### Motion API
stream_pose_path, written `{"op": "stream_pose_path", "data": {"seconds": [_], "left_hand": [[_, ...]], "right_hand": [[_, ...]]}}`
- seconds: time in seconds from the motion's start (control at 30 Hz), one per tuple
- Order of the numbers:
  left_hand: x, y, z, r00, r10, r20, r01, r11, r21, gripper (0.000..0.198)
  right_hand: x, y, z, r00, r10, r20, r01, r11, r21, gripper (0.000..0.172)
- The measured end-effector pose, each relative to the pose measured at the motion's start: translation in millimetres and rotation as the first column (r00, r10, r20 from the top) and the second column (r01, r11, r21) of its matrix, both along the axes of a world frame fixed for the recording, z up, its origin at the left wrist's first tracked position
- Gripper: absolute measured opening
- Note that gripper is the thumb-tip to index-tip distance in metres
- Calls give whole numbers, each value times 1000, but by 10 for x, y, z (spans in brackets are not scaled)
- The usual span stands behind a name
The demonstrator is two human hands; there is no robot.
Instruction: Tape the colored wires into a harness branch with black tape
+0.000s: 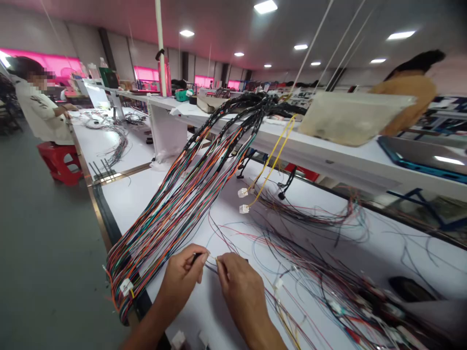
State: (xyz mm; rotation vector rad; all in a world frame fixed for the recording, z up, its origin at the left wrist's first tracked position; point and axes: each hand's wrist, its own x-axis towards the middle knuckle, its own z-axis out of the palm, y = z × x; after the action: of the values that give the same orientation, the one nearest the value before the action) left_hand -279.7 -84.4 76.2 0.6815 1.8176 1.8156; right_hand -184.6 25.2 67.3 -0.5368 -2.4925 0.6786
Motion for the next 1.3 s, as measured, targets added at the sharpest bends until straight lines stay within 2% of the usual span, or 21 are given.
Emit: {"op": "stream_pose_path", "data": {"seconds": [0.03, 0.07, 0.1, 0.13, 0.2, 0.23, 0.27, 0.3, 0.33, 0.43, 0.53, 0.8, 0.97, 1.1, 1.17, 1.3], "left_hand": [[-2, 14, 10, 1000, 6, -9, -6, 1000, 4, 21], [-4, 25, 15, 1000, 11, -9, -11, 1000, 12, 20], [-4, 35, 15, 1000, 9, -3, -9, 1000, 27, 20], [-3, 45, 10, 1000, 4, 9, -5, 999, 49, 20], [5, 67, -18, 999, -16, 45, 11, 995, 98, 22], [10, 80, -40, 996, -30, 81, 20, 992, 121, 23], [14, 95, -65, 989, -46, 139, 26, 989, 147, 24], [16, 111, -93, 974, -66, 217, 28, 984, 175, 26], [16, 129, -121, 947, -93, 309, 28, 978, 208, 29], [-1, 183, -197, 828, -199, 524, 24, 946, 322, 40], [-21, 215, -248, 769, -276, 576, 36, 919, 393, 41], [-35, 219, -326, 714, -330, 618, 21, 892, 452, 32], [-19, 228, -325, 708, -322, 628, 18, 898, 440, 33], [15, 234, -300, 793, -237, 562, 25, 934, 357, 35], [27, 234, -300, 831, -195, 522, 26, 949, 313, 36], [30, 228, -332, 856, -198, 478, 48, 950, 308, 38]], "right_hand": [[5, 11, 37, 1000, 29, -9, -30, 985, -169, 22], [6, 20, 76, 997, 68, -25, -73, 928, -365, 21], [4, 27, 113, 993, 103, -51, -114, 820, -561, 22], [0, 31, 146, 989, 120, -88, -146, 675, -723, 25], [-14, 31, 189, 982, 82, -170, -188, 389, -902, 31], [-20, 27, 197, 979, 39, -202, -204, 294, -934, 32], [-25, 22, 198, 975, -7, -223, -215, 245, -945, 33], [-27, 15, 192, 971, -48, -235, -218, 239, -946, 34], [-28, 7, 181, 967, -83, -243, -213, 267, -940, 34], [-22, -15, 132, 964, -120, -237, -165, 432, -887, 35], [-20, -32, 82, 971, -112, -211, -118, 544, -831, 35], [-45, -38, 3, 978, -121, -171, -57, 635, -771, 32], [-58, -41, -18, 974, -158, -163, -24, 642, -767, 28], [-63, -49, 19, 973, -182, -144, 5, 638, -770, 25], [-62, -55, 39, 970, -194, -149, 3, 618, -786, 24], [-56, -56, 39, 968, -182, -175, -52, 533, -844, 25]]}}
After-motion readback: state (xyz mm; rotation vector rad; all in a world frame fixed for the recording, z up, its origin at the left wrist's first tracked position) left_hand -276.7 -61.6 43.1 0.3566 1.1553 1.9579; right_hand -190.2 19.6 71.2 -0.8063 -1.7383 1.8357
